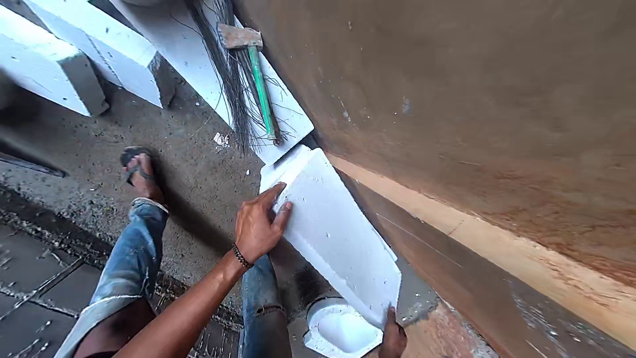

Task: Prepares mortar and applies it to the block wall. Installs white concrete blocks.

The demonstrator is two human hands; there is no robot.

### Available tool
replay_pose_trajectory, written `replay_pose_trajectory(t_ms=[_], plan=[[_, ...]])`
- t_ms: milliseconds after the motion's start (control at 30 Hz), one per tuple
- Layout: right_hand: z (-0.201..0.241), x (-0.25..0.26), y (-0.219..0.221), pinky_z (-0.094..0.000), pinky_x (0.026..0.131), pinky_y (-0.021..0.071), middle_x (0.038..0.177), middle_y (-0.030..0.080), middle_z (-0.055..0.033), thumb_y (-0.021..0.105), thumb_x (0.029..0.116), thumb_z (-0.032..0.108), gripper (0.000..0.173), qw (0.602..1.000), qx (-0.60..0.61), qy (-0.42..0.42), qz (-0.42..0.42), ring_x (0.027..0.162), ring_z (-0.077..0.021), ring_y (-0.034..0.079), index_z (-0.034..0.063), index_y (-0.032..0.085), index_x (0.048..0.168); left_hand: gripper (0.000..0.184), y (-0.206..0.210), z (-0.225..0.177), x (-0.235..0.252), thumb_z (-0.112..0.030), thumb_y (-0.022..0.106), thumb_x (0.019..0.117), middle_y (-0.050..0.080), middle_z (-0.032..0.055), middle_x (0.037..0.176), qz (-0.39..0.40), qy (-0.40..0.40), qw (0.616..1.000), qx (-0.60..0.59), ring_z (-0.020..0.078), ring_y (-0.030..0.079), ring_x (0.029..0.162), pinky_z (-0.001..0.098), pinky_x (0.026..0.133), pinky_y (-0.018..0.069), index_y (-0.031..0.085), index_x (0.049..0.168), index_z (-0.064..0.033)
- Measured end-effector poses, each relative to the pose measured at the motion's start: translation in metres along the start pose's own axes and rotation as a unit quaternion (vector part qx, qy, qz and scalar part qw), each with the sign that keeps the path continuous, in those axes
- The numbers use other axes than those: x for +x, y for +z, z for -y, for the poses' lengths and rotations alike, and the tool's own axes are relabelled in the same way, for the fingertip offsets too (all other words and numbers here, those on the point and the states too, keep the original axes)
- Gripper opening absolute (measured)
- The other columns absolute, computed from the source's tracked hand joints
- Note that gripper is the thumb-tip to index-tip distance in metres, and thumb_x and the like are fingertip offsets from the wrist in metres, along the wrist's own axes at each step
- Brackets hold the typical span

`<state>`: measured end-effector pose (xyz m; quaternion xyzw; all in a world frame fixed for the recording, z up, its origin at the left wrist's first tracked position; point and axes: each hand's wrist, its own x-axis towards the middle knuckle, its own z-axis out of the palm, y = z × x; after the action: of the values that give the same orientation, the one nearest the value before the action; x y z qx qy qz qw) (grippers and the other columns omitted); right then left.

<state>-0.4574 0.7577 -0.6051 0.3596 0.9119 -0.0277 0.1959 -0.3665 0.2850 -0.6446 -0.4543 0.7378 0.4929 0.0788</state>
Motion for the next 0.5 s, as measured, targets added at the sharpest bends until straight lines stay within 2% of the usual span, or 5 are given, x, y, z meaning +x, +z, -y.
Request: replay_pose_trajectory(t_ms=[167, 267, 367, 433, 500], plan=[[0.025, 0.004, -0.043, -0.0662, 0.101, 0.0424, 0.119, 0.064, -0.0366, 0.055, 0.1051, 0.047, 0.062, 0.995, -0.073, -0.039, 0.060, 0.116, -0.0482, 0.060, -0.0131, 0.069, 0.110, 0.052, -0.040, -0.069, 0.024, -0.050, 0.059, 0.0972, 0.076, 0.0148, 0.100, 0.022, -0.018, 0.993, 0.111, 0.0366, 0.072, 0.091, 0.0619, 0.084, 0.0521, 0.068, 0.133, -0.0133], [0.051, -0.032, -0.051, -0.0718, 0.110, 0.0351, 0.144, 0.053, -0.0335, 0.050, 0.1056, 0.045, 0.062, 0.953, -0.170, -0.252, -0.016, 0.136, -0.0527, 0.048, -0.0062, 0.059, 0.139, 0.054, -0.040, -0.087, 0.037, -0.056, 0.055, 0.0986, 0.076, 0.0143, 0.097, 0.048, -0.034, 0.987, 0.146, 0.0357, 0.072, 0.091, 0.0596, 0.088, 0.0517, 0.068, 0.133, -0.0161], [0.097, -0.082, -0.033, -0.0712, 0.110, 0.0386, 0.150, 0.043, -0.0387, 0.074, 0.0786, 0.062, 0.108, 0.816, -0.180, -0.550, 0.003, 0.137, -0.0579, 0.046, -0.0131, 0.041, 0.149, 0.054, -0.037, -0.107, 0.046, -0.058, 0.052, 0.0992, 0.076, 0.0141, 0.100, 0.070, -0.071, 0.980, 0.169, 0.0347, 0.072, 0.096, 0.0574, 0.091, 0.0509, 0.068, 0.131, -0.0176], [0.122, -0.100, -0.007, -0.0673, 0.107, 0.0427, 0.143, 0.051, -0.0373, 0.076, 0.0627, 0.076, 0.126, 0.776, -0.182, -0.603, -0.020, 0.129, -0.0559, 0.053, -0.0105, 0.044, 0.149, 0.055, -0.037, -0.118, 0.051, -0.059, 0.051, 0.0995, 0.075, 0.0153, 0.105, 0.098, -0.099, 0.976, 0.166, 0.0354, 0.071, 0.101, 0.0578, 0.094, 0.0499, 0.068, 0.129, -0.0167], [0.142, -0.104, 0.002, -0.0679, 0.099, 0.0470, 0.131, 0.057, -0.0390, 0.086, 0.0602, 0.062, 0.121, 0.784, -0.178, -0.594, -0.036, 0.117, -0.0576, 0.059, -0.0097, 0.045, 0.148, 0.059, -0.039, -0.121, 0.051, -0.060, 0.049, 0.1004, 0.072, 0.0163, 0.117, 0.127, -0.105, 0.976, 0.144, 0.0358, 0.067, 0.112, 0.0590, 0.102, 0.0460, 0.062, 0.137, -0.0158]])
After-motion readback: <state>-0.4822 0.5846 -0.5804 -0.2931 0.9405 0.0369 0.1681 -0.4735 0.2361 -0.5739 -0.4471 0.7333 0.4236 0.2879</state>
